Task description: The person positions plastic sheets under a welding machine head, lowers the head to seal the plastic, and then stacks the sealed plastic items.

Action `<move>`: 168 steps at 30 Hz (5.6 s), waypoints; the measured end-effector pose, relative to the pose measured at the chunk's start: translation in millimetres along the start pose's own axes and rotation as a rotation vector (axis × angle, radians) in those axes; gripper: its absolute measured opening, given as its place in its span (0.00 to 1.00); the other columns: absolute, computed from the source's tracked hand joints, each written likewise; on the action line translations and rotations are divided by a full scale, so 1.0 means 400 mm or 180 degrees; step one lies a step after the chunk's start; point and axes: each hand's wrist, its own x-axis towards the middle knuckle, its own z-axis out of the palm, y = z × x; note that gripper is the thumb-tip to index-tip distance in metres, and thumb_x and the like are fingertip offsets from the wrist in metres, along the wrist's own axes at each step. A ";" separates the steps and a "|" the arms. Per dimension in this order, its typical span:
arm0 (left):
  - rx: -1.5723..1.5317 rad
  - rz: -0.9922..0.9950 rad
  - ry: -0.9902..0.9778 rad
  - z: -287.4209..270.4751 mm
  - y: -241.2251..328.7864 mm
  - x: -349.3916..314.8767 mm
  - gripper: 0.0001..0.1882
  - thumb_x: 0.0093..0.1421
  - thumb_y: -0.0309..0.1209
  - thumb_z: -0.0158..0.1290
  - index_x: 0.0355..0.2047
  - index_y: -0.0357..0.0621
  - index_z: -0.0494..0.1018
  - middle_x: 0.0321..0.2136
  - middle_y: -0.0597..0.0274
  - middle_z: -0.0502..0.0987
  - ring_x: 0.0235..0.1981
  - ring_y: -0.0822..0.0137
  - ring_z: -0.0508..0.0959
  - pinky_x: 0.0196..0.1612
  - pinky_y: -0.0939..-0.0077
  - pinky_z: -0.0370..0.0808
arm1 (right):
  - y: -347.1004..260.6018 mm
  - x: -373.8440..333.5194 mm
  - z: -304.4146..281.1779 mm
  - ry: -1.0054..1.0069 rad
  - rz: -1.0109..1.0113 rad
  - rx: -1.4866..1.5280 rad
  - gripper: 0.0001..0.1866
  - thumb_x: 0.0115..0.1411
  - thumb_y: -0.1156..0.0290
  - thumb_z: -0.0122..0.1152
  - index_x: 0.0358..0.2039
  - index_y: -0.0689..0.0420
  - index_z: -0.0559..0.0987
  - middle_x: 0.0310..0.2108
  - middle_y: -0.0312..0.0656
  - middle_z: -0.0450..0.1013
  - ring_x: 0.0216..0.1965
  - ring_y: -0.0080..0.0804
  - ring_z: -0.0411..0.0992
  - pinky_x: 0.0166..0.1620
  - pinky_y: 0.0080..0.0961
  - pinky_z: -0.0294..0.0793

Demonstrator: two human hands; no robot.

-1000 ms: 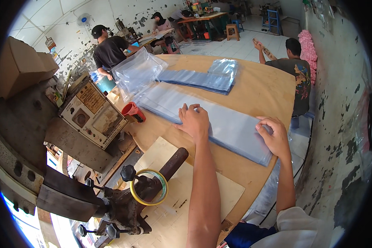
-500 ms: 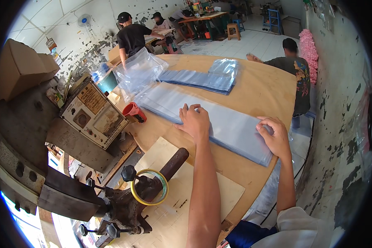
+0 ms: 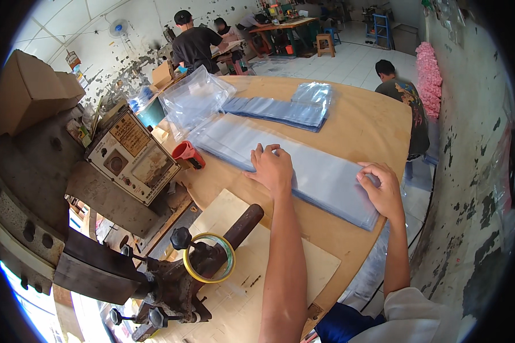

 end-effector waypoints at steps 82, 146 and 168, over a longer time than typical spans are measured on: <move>-0.7903 0.4172 -0.1464 -0.864 0.213 -0.660 0.27 0.73 0.38 0.41 0.13 0.52 0.66 0.12 0.71 0.64 0.15 0.73 0.68 0.37 0.72 0.73 | 0.040 0.013 -0.002 -0.0017 0.0018 0.0147 0.15 0.62 0.57 0.65 0.36 0.57 0.85 0.34 0.50 0.82 0.39 0.51 0.80 0.44 0.40 0.77; 0.3164 -0.1471 0.1461 -1.556 -0.985 -1.003 0.15 0.64 0.32 0.57 0.48 0.40 0.80 0.50 0.50 0.80 0.55 0.48 0.76 0.58 0.51 0.67 | 0.077 0.034 0.056 -0.0335 -0.0087 0.0226 0.21 0.67 0.56 0.62 0.44 0.64 0.83 0.40 0.50 0.83 0.46 0.41 0.81 0.50 0.32 0.75; 0.2414 -0.1293 0.0588 -1.366 -0.741 -0.905 0.15 0.70 0.39 0.51 0.43 0.38 0.76 0.38 0.41 0.83 0.41 0.42 0.82 0.45 0.49 0.78 | 0.219 0.083 0.057 -0.0245 -0.0428 0.0252 0.20 0.73 0.59 0.57 0.48 0.66 0.81 0.45 0.47 0.81 0.46 0.36 0.78 0.53 0.31 0.74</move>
